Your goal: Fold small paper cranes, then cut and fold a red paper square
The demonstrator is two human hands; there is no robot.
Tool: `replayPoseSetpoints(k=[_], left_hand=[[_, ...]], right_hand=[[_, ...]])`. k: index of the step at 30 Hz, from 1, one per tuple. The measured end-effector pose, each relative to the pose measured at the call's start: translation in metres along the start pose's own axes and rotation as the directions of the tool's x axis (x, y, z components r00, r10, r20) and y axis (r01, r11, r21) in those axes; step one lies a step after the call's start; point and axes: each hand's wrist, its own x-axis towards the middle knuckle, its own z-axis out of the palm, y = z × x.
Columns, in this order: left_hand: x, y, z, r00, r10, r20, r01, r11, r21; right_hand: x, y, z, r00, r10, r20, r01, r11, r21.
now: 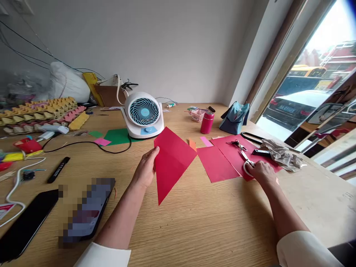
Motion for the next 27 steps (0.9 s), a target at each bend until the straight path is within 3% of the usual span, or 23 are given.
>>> replayPoseSetpoints(k=[5,8,10,11,13,14,16,18,21,24,27], left_hand=[[0.000,0.001,-0.001,0.998,-0.018,-0.053,0.018,1.000,0.015],[-0.001,0.001,-0.002,1.000,-0.029,-0.001,0.029,0.997,0.077],[-0.002,-0.002,-0.001,0.999,-0.021,0.041,0.016,0.992,0.124],[-0.002,-0.003,-0.001,0.999,-0.009,0.045,0.002,0.989,0.145],[-0.004,-0.007,0.001,0.998,-0.006,0.059,-0.005,0.982,0.187],[-0.005,-0.009,0.002,0.997,-0.021,0.075,0.005,0.978,0.210],[-0.008,-0.013,0.004,0.990,-0.073,0.121,0.040,0.967,0.253],[-0.012,-0.017,0.007,0.976,-0.135,0.174,0.081,0.955,0.285],[-0.015,-0.023,0.011,0.954,-0.202,0.220,0.116,0.931,0.347],[-0.016,-0.027,0.013,0.949,-0.213,0.231,0.087,0.884,0.458],[-0.017,-0.030,0.016,0.944,-0.234,0.234,0.081,0.848,0.523]], right_hand=[[-0.003,0.001,-0.013,0.996,0.057,0.064,-0.069,0.976,0.204],[-0.007,-0.018,-0.028,0.995,-0.033,0.094,-0.010,0.906,0.422],[-0.016,-0.044,-0.038,0.984,-0.141,0.109,0.050,0.803,0.593],[-0.023,-0.060,-0.042,0.972,-0.207,0.112,0.073,0.716,0.694],[-0.042,-0.093,-0.047,0.917,-0.355,0.183,-0.068,0.314,0.947],[-0.053,-0.108,-0.048,0.884,-0.406,0.230,-0.152,0.216,0.965],[-0.076,-0.133,-0.048,0.838,-0.468,0.280,-0.257,0.115,0.960],[-0.095,-0.146,-0.046,0.786,-0.539,0.302,-0.298,0.097,0.950],[-0.114,-0.149,-0.043,0.715,-0.633,0.297,-0.274,0.138,0.952],[-0.122,-0.148,-0.040,0.697,-0.648,0.308,-0.313,0.112,0.943],[-0.125,-0.151,-0.036,0.711,-0.607,0.355,-0.379,0.094,0.921]])
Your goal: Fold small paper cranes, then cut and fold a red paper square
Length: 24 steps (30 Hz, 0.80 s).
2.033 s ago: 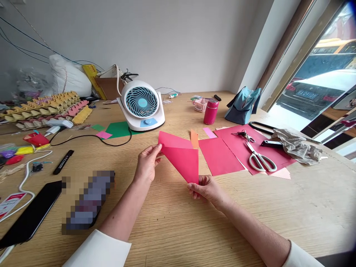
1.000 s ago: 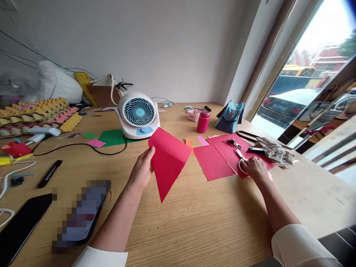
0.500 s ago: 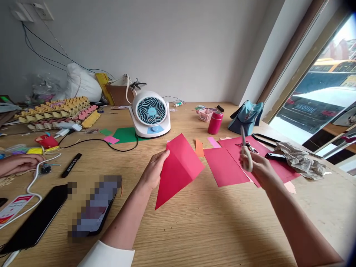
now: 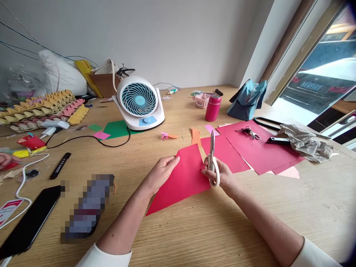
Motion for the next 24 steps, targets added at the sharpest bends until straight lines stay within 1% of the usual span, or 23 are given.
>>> replayPoseSetpoints(k=[3,5,9,12,17,19,21,24], left_hand=[[0.000,-0.002,0.002,0.995,-0.095,0.034,0.095,0.995,-0.009],[0.000,-0.004,0.002,0.983,-0.169,0.066,0.170,0.985,-0.004],[0.000,-0.008,0.000,0.968,-0.242,0.069,0.237,0.969,0.074],[0.000,-0.009,-0.002,0.964,-0.257,0.064,0.252,0.965,0.074],[-0.004,0.000,-0.005,0.959,-0.252,0.130,0.255,0.967,-0.005],[-0.006,0.006,-0.008,0.958,-0.253,0.139,0.262,0.964,-0.055],[-0.008,0.013,-0.012,0.962,-0.241,0.130,0.256,0.959,-0.120],[-0.009,0.022,-0.022,0.978,-0.198,0.063,0.207,0.958,-0.198]], right_hand=[[0.003,0.004,0.002,0.997,-0.012,-0.074,0.014,0.999,0.029],[0.004,0.003,0.001,0.992,-0.023,-0.125,0.029,0.999,0.044],[0.003,0.000,-0.001,0.981,-0.023,-0.193,0.034,0.998,0.055],[0.002,-0.003,-0.001,0.981,-0.037,-0.188,0.045,0.998,0.038],[0.001,-0.003,0.000,0.979,-0.102,-0.176,0.104,0.995,0.002],[0.000,-0.001,-0.001,0.980,-0.117,-0.160,0.117,0.993,-0.008],[0.000,0.000,-0.003,0.982,-0.128,-0.138,0.125,0.992,-0.031],[-0.003,0.002,-0.007,0.989,-0.135,-0.064,0.131,0.989,-0.067]])
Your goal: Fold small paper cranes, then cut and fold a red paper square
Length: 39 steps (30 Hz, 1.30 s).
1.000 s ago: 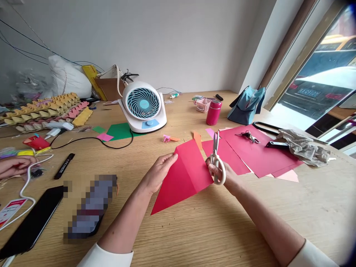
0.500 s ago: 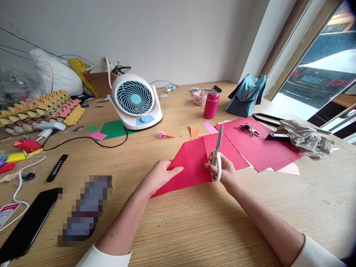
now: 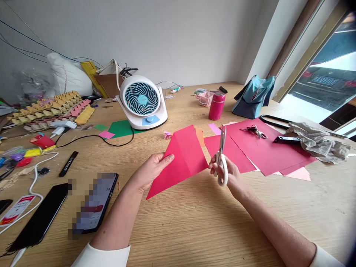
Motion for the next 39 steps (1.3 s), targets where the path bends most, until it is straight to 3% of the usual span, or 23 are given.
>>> replayPoseSetpoints(k=[5,9,14,21,27,31,39], left_hand=[[-0.006,0.014,-0.015,0.979,0.161,-0.122,-0.166,0.985,-0.036],[-0.011,0.022,-0.025,0.920,0.280,-0.276,-0.298,0.954,-0.027],[-0.013,0.026,-0.027,0.888,0.287,-0.358,-0.327,0.943,-0.054],[-0.009,0.018,-0.019,0.947,0.216,-0.236,-0.242,0.967,-0.084],[-0.009,0.019,-0.017,0.945,0.164,-0.283,-0.213,0.965,-0.150],[-0.009,0.020,-0.017,0.941,0.147,-0.305,-0.207,0.963,-0.174],[-0.007,0.013,-0.014,0.980,0.076,-0.184,-0.100,0.987,-0.125]], right_hand=[[-0.006,0.001,-0.001,0.957,0.059,0.284,-0.044,0.997,-0.059],[-0.010,0.000,0.002,0.894,0.088,0.438,-0.016,0.986,-0.167],[-0.015,-0.007,0.008,0.809,0.164,0.565,-0.003,0.961,-0.275],[-0.019,-0.010,0.013,0.803,0.179,0.568,-0.014,0.959,-0.282],[-0.020,-0.011,0.013,0.782,0.221,0.582,-0.074,0.961,-0.266],[-0.020,-0.012,0.014,0.773,0.190,0.605,-0.051,0.970,-0.239],[-0.021,-0.009,0.013,0.782,0.190,0.594,-0.053,0.969,-0.240]])
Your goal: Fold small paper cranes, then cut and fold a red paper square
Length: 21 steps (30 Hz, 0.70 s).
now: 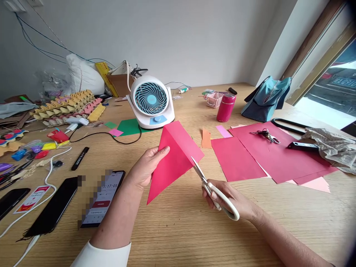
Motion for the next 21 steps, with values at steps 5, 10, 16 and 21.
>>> replayPoseSetpoints(k=[5,10,16,21], left_hand=[[0.000,0.000,0.003,1.000,-0.013,-0.010,0.013,0.999,0.032],[0.000,-0.003,0.007,1.000,0.006,-0.017,-0.006,0.999,0.045],[-0.001,-0.006,0.011,0.998,0.031,-0.054,-0.027,0.998,0.061],[-0.001,-0.007,0.014,0.998,0.030,-0.055,-0.027,0.998,0.055]], right_hand=[[0.000,-0.001,0.001,0.999,0.034,-0.017,-0.035,0.999,-0.013],[0.001,-0.003,0.003,0.999,0.037,-0.039,-0.037,0.999,0.003],[0.002,-0.001,0.004,0.997,0.052,-0.058,-0.053,0.999,-0.010],[0.002,0.001,0.004,0.996,0.061,-0.068,-0.061,0.998,-0.006]])
